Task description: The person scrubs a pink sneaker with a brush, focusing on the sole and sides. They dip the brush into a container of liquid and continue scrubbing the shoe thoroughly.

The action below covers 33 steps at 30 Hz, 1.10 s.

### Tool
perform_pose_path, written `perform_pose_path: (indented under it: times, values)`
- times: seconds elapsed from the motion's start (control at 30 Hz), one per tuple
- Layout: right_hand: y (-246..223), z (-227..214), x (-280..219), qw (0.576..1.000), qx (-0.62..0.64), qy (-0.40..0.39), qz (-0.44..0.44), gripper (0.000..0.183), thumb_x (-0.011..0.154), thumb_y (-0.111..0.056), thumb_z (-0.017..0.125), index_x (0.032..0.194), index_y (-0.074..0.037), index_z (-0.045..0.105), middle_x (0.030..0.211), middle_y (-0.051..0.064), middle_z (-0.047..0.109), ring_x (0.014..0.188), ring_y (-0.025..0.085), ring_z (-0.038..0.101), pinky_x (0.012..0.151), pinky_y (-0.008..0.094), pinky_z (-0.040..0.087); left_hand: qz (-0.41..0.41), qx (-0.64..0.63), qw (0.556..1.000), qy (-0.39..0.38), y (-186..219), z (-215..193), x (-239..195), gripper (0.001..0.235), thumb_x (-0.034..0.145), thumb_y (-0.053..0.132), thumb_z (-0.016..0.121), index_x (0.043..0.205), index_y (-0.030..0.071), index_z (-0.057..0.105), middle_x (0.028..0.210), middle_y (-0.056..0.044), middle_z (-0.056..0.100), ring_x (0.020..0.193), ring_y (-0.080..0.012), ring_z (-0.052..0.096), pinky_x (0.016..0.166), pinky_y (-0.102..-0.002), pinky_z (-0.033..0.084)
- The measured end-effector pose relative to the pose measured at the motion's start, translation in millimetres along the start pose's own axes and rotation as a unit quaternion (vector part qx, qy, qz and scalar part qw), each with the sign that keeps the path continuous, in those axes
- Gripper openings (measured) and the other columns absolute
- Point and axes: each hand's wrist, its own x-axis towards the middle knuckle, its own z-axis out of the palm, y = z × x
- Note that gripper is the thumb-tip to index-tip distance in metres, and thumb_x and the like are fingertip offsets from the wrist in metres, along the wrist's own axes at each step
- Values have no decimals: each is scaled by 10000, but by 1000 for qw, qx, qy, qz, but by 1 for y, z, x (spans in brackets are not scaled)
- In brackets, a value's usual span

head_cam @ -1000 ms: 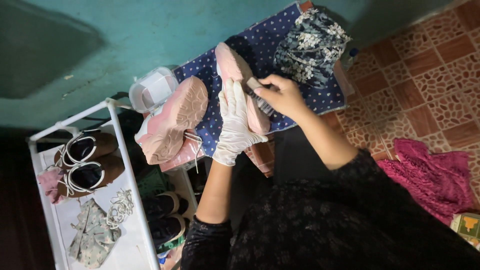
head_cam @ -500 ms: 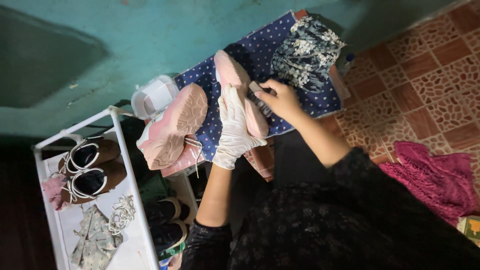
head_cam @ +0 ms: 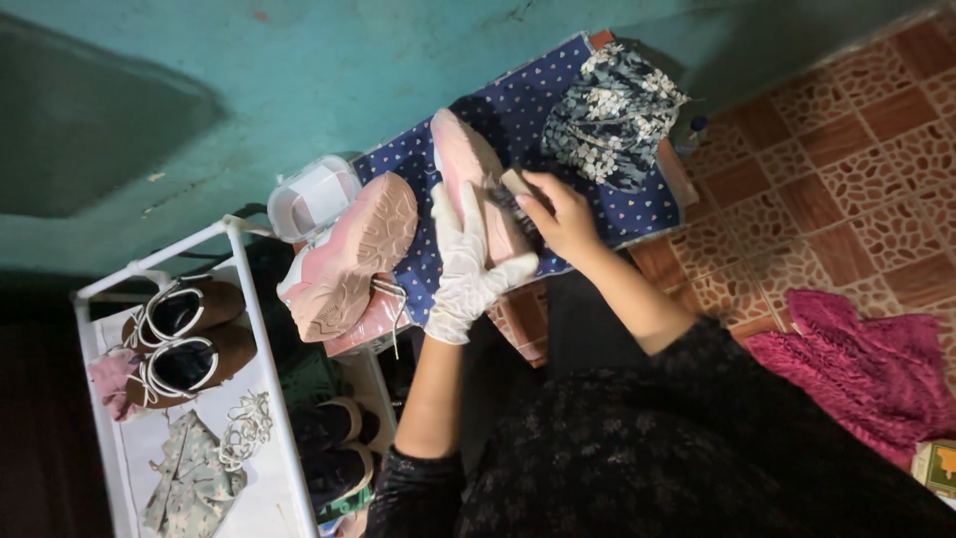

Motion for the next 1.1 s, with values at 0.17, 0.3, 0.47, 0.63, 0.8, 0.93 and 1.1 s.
perform_pose_path:
  times: [0.17, 0.3, 0.47, 0.63, 0.8, 0.93, 1.1]
  values:
    - [-3, -12, -6, 997, 7, -62, 50, 461, 919, -118, 755, 1364, -173, 649, 1084, 216, 722, 1033, 403, 694, 840, 491, 582, -130, -47, 982, 127, 26, 2, -1, 1230, 580, 489, 992, 1607, 353, 330, 1598, -245, 196, 1480, -442, 333, 1218, -460, 350]
    - [2, -14, -14, 995, -19, -77, 60, 607, 855, -76, 804, 1415, -216, 619, 1169, 240, 697, 1123, 428, 660, 942, 506, 548, -272, -99, 947, 138, 24, 9, 10, 1347, 506, 278, 1041, 1615, 389, 284, 1434, -179, 263, 1374, -381, 447, 1118, -421, 470]
    - [-19, -17, -10, 998, 1, -58, 11, 584, 839, -94, 828, 1384, -209, 654, 1155, 202, 706, 1108, 392, 672, 940, 475, 550, -259, -83, 955, 115, 11, 6, 8, 1437, 528, 342, 1004, 1647, 330, 102, 1419, -244, 379, 1311, -433, 547, 1049, -477, 543]
    - [-28, -11, -18, 997, 8, -30, -69, 528, 854, -111, 823, 1356, -199, 684, 1168, 104, 704, 1084, 313, 684, 949, 425, 544, -128, -127, 975, 127, 15, -7, -10, 1306, 660, 219, 913, 1662, 188, 76, 1440, -323, 470, 1362, -480, 508, 1114, -528, 449]
    - [-2, 5, -24, 986, -34, -31, -161, 417, 896, -154, 777, 1309, -161, 718, 1138, 90, 675, 1055, 291, 665, 967, 402, 519, -71, -225, 969, 75, -8, 5, -28, 1139, 711, 40, 758, 1666, 186, 156, 1589, -215, 407, 1485, -361, 384, 1226, -468, 329]
    - [-42, 13, -10, 971, -42, -28, -233, 341, 901, -139, 771, 1241, -157, 759, 1159, 119, 692, 1078, 313, 663, 989, 415, 500, -82, -173, 979, 70, -5, 2, -23, 1076, 714, 150, 811, 1637, 126, 259, 1565, -203, 430, 1480, -332, 403, 1231, -434, 335]
    - [18, 7, -26, 977, -32, -32, -211, 370, 877, -92, 799, 1241, -151, 768, 1172, 130, 702, 1086, 333, 665, 990, 420, 502, -68, -237, 968, 41, -23, -5, -31, 1141, 739, 86, 746, 1674, 175, 99, 1667, -197, 301, 1546, -333, 260, 1276, -448, 224]
